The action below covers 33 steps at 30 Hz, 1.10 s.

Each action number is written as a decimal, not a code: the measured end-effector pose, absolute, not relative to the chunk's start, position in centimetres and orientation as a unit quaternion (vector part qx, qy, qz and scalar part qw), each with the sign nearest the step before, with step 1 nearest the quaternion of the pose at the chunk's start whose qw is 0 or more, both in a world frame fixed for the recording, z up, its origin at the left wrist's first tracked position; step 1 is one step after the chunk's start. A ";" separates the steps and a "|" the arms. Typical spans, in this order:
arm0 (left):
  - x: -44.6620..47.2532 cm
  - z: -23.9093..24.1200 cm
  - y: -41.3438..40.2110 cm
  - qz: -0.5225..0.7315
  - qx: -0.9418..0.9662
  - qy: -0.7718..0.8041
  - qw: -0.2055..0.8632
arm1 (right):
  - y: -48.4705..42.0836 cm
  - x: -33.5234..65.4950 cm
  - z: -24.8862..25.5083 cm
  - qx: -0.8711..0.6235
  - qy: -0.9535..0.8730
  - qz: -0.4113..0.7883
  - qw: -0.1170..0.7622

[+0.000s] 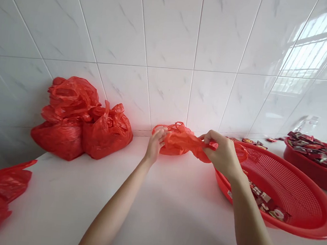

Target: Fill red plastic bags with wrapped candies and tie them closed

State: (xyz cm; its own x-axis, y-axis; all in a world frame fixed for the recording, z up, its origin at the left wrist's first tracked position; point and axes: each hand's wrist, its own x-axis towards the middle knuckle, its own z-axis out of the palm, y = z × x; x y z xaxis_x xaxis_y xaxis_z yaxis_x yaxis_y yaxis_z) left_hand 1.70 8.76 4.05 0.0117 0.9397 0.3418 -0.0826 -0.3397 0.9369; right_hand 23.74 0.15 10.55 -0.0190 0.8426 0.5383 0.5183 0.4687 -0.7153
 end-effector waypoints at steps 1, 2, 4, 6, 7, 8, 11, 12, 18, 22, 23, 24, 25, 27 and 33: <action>1.5 5.1 8.2 0.604 0.551 0.331 0.471 | 0.2 23.6 10.5 -0.496 -0.700 0.157 0.489; 1.2 6.0 7.4 0.603 0.551 0.294 0.496 | 0.2 23.5 10.4 -0.503 -0.704 0.152 0.477; 1.0 7.6 5.9 0.568 0.593 0.273 0.501 | 0.3 23.3 10.3 -0.519 -0.709 0.149 0.455; 1.1 8.5 4.4 0.512 0.661 0.296 0.462 | 0.3 23.1 10.2 -0.533 -0.711 0.163 0.429; 1.2 8.7 3.8 0.492 0.686 0.309 0.438 | 0.3 23.0 10.2 -0.536 -0.713 0.179 0.415; 1.4 8.8 3.4 0.482 0.702 0.320 0.416 | 0.2 23.0 10.3 -0.536 -0.715 0.199 0.403; 1.6 9.0 2.9 0.485 0.709 0.329 0.393 | -0.2 23.5 10.6 -0.505 -0.722 0.273 0.385; 1.4 9.0 3.0 0.482 0.709 0.325 0.400 | -0.3 23.8 10.8 -0.491 -0.722 0.296 0.387; -0.7 10.3 2.6 0.402 0.747 0.304 0.433 | -0.4 25.4 11.1 -0.483 -0.711 0.285 0.425; -0.9 10.8 1.8 0.379 0.776 0.291 0.412 | 0.3 25.2 10.6 -0.510 -0.713 0.207 0.434; -0.6 10.7 1.7 0.381 0.778 0.295 0.404 | 0.4 25.0 10.4 -0.503 -0.720 0.215 0.427; -0.3 10.5 1.5 0.381 0.779 0.302 0.395 | 0.5 24.7 10.2 -0.492 -0.726 0.235 0.419; 0.1 10.2 1.5 0.379 0.782 0.309 0.386 | 0.5 24.4 10.1 -0.478 -0.731 0.259 0.411; 1.1 9.4 1.6 0.370 0.790 0.318 0.370 | 0.4 23.7 9.8 -0.450 -0.735 0.306 0.404; 2.9 6.8 2.6 0.341 0.792 0.386 0.328 | -0.2 23.2 10.2 -0.367 -0.756 0.349 0.415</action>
